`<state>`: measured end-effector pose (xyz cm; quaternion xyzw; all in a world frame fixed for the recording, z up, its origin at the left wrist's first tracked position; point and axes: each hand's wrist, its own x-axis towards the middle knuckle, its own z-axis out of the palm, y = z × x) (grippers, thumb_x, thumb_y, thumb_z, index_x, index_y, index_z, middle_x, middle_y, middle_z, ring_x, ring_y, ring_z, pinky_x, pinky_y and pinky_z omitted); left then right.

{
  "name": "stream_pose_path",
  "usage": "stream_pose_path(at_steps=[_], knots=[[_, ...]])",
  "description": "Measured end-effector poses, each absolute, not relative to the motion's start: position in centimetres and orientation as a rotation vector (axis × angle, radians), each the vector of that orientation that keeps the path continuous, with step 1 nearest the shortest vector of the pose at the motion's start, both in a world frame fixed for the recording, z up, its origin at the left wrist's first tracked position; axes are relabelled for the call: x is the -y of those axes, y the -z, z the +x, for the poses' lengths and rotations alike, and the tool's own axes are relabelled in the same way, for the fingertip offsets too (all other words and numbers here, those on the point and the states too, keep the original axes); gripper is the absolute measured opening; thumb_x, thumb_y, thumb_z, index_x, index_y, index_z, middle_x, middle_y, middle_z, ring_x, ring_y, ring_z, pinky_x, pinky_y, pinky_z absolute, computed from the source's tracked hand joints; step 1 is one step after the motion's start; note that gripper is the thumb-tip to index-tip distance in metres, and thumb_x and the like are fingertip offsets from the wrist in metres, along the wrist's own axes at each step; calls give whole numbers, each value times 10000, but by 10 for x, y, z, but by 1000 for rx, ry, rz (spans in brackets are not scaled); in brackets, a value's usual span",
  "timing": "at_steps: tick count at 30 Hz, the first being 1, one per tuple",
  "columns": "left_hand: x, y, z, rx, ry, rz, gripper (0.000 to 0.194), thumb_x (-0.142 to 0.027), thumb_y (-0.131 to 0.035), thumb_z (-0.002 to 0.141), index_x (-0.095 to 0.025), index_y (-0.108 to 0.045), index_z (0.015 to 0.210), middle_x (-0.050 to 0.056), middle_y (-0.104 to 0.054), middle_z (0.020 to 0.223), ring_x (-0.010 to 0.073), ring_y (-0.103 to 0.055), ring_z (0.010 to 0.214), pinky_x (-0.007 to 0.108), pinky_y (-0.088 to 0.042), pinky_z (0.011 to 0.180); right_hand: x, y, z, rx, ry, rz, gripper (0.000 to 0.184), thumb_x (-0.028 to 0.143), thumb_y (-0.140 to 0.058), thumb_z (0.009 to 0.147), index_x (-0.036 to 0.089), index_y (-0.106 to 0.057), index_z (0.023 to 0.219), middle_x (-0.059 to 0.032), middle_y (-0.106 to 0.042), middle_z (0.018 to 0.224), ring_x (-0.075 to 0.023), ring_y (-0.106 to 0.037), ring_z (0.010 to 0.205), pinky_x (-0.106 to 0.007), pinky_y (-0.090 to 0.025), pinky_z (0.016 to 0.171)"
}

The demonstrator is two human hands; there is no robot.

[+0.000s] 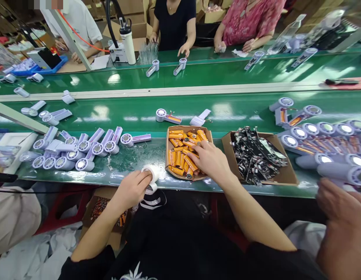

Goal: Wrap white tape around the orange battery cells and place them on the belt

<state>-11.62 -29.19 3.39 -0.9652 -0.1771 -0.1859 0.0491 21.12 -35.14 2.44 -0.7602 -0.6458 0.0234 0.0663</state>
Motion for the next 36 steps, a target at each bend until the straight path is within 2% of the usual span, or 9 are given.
stream_pose_path(at_steps=[5,8,12,15,20,24,28,31,36], knots=[[290,-38,-93,396,556,-2947,154,-219,-556,1005,-155,-637,1119,60,-669,1118,113,-564,917,277,-437,782,338,-16,202,2012,-146,-2311,310,396,-604,1036,169,-784,1149,-189,-604,1348,-386,-551,1236,-534,-483,991],[290,-46,-84,309,531,-2915,136,-201,-553,1013,-168,-631,1119,34,-665,1115,112,-533,892,283,-400,772,340,-6,203,1756,-334,-2122,235,327,-653,991,172,-759,1131,-162,-637,1387,-395,-543,1316,-602,-441,1096],[291,-56,-77,248,437,-2866,149,-198,-525,1027,-178,-635,1125,27,-649,1083,124,-511,891,302,-355,772,359,-13,201,1183,-623,-1549,409,455,-688,961,199,-664,1279,-120,-715,1316,-295,-676,1257,-494,-536,1110],[290,-58,-72,163,383,-2862,153,-211,-507,1039,-179,-648,1090,31,-630,1007,133,-508,896,313,-319,765,378,-31,190,1122,-787,-1430,563,506,-808,865,212,-694,1331,-90,-741,1296,-285,-730,1185,-432,-608,1046],[284,-64,-64,83,166,-2973,210,-195,-469,1046,-164,-669,992,63,-606,959,142,-507,897,327,-275,732,400,-36,164,1353,-937,-1549,487,458,-808,875,213,-775,1295,-76,-757,1262,-314,-746,1150,-495,-552,1136],[289,-73,-59,18,34,-2984,191,-150,-501,1006,-130,-658,899,79,-599,920,163,-537,888,327,-275,704,405,-28,167,1287,-1160,-1488,525,426,-792,875,185,-742,1338,-103,-739,1299,-338,-724,1205,-474,-600,1071],[307,-78,-51,-8,33,-2916,126,-128,-554,944,-98,-606,834,85,-580,822,172,-577,812,324,-298,664,399,-30,181,1147,-1466,-1359,533,369,-907,748,194,-781,1236,-79,-789,1156,-338,-734,1180,-479,-594,1082],[315,-83,-47,71,322,-2794,78,-154,-573,938,-85,-603,917,63,-577,786,137,-552,693,309,-305,619,399,-25,160,761,-1359,-1251,612,345,-991,626,174,-764,1168,-105,-787,1155,-329,-754,1133,-474,-623,1037],[335,-78,-41,263,705,-2796,181,-206,-645,940,-101,-608,1082,25,-614,807,87,-554,675,271,-349,614,403,-10,102,193,-813,-1011,548,372,-965,718,222,-651,1142,-85,-796,1118,-238,-789,1006,-375,-659,920]])
